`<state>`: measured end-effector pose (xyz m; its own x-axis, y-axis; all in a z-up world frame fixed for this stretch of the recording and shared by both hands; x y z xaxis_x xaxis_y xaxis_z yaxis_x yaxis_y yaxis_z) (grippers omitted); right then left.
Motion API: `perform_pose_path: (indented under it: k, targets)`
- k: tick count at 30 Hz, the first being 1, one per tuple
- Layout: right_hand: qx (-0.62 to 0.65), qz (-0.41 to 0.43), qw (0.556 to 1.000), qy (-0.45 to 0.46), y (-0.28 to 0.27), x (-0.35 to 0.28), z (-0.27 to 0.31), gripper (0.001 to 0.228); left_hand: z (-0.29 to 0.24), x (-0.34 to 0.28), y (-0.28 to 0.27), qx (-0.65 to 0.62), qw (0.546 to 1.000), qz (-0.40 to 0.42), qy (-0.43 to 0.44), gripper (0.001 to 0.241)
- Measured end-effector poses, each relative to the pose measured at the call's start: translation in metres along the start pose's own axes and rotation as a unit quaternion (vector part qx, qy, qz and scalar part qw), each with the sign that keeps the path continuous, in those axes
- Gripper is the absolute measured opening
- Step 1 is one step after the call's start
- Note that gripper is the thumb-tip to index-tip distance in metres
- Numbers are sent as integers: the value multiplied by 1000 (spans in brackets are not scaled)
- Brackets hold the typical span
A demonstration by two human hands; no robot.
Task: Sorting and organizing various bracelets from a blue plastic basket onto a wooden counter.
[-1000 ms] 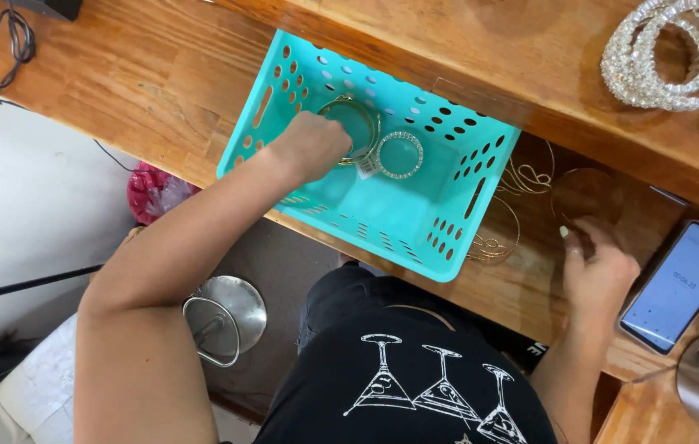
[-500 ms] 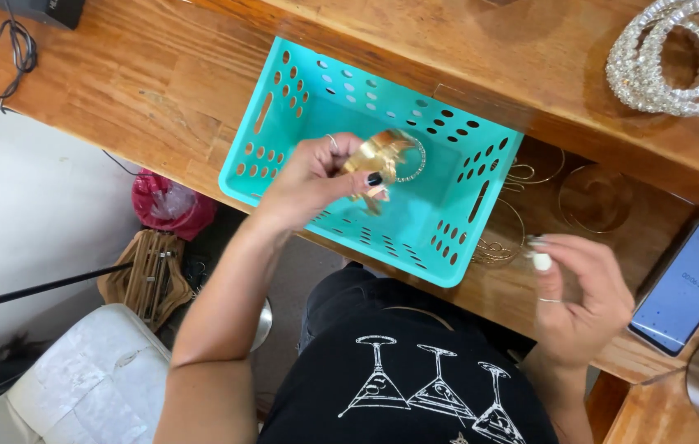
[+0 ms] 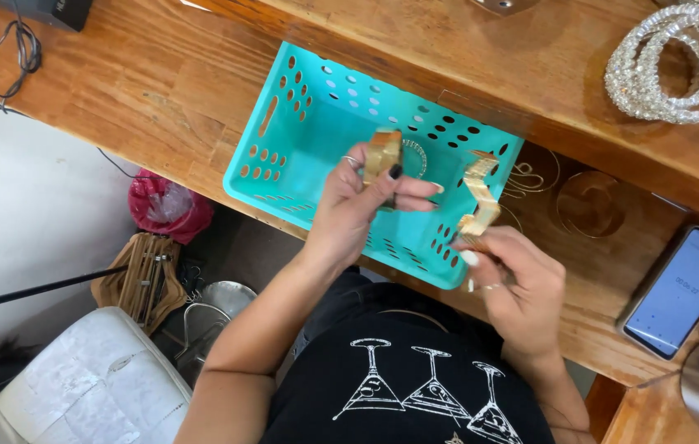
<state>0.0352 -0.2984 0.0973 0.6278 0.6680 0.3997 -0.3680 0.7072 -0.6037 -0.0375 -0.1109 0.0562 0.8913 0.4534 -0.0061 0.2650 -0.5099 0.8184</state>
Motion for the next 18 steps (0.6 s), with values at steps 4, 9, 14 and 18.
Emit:
perform_pose_path:
  k: [4,9,14,18]
  targets:
    - [-65,-39,995,69,-49,-47,-31,27,-16,1,-21,70,997,-22,17,21]
    - [-206,-45,977,25,-106,-98,-93,33,-21,-3,-20,91,993,-66,36,32]
    - [-239,108,956,130,-103,-133,-143,19,-17,-3,-5,159,981,-89,69,42]
    - [-238,119,952,152,-87,-140,-173,23,-7,-5,-9,110,988,-84,62,38]
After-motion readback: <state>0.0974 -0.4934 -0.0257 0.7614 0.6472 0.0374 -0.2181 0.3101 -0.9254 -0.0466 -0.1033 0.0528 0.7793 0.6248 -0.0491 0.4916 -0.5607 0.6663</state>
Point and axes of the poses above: each hand's wrist, its own x-axis towards the middle knuckle, its own y-axis out of the palm, z = x × y, the point moved 2 cm from there along x, towards the middle knuckle, and after that the axes turned 15 degrees about -x, right-handed, at the moved point
